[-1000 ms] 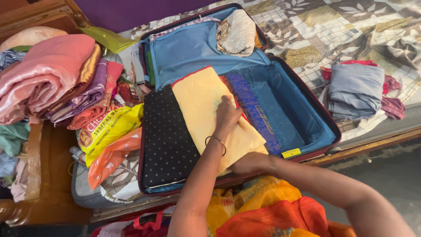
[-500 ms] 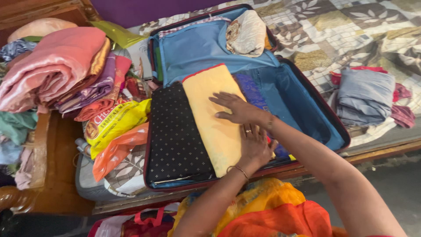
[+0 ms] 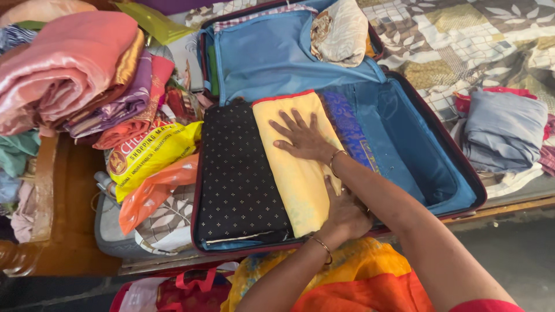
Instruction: The person folds and places multiple colorful garments into an open suitcase on a bed. They handle items one at a time, smoothing and arranging them to fit within the suitcase.
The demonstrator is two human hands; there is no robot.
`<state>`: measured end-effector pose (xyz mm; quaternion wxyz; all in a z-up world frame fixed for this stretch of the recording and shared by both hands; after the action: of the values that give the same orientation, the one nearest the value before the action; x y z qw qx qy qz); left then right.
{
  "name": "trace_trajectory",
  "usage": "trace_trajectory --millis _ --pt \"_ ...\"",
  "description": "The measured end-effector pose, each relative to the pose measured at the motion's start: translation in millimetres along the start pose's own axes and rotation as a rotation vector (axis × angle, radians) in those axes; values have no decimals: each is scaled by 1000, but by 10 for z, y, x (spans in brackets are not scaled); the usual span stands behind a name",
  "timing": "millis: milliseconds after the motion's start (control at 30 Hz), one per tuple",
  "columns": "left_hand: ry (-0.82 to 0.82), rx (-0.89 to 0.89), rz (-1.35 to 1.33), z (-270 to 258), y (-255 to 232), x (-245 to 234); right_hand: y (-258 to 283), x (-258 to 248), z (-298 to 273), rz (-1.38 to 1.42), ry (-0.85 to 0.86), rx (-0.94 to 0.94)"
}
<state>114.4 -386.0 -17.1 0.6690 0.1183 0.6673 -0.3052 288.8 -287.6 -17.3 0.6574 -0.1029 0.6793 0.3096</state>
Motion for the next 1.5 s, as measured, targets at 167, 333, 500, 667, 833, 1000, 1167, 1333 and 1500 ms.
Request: trace_trajectory --millis 167,333,500,667,833,1000,1167,1333,1500 --pt "-7 19 -2 50 6 24 -100 13 71 24 74 33" --pt "148 -17 -110 -24 -46 41 -104 -26 81 0 51 30" --pt "200 32 -184 -204 -197 74 -128 -82 -18 19 46 14" --pt "108 191 -460 -441 -143 -32 -297 -145 -276 71 51 19" --pt "-396 -369 -951 -744 778 -273 -683 -15 -425 59 82 200" --pt "-812 -561 -608 -1006 1584 -515 -1054 47 -452 421 -58 219" --pt "-666 -764 -1138 -964 1853 -293 -1364 91 -590 797 169 668" --pt "-754 -597 -1330 -763 1690 -379 -1191 -84 -630 1091 318 526" --pt "-839 -562 -1158 -627 1541 -591 -1257 -466 -660 1255 85 373"
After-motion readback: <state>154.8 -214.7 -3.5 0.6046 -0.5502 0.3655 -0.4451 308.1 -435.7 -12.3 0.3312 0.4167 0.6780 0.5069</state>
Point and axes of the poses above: each hand's wrist, its own z-axis towards the middle knuckle, its own x-axis out of the palm, y = z × x, the point moved 5 cm from there along z, towards the middle knuckle, and after that the axes turned 13 degrees about x, right-handed, at the moved point
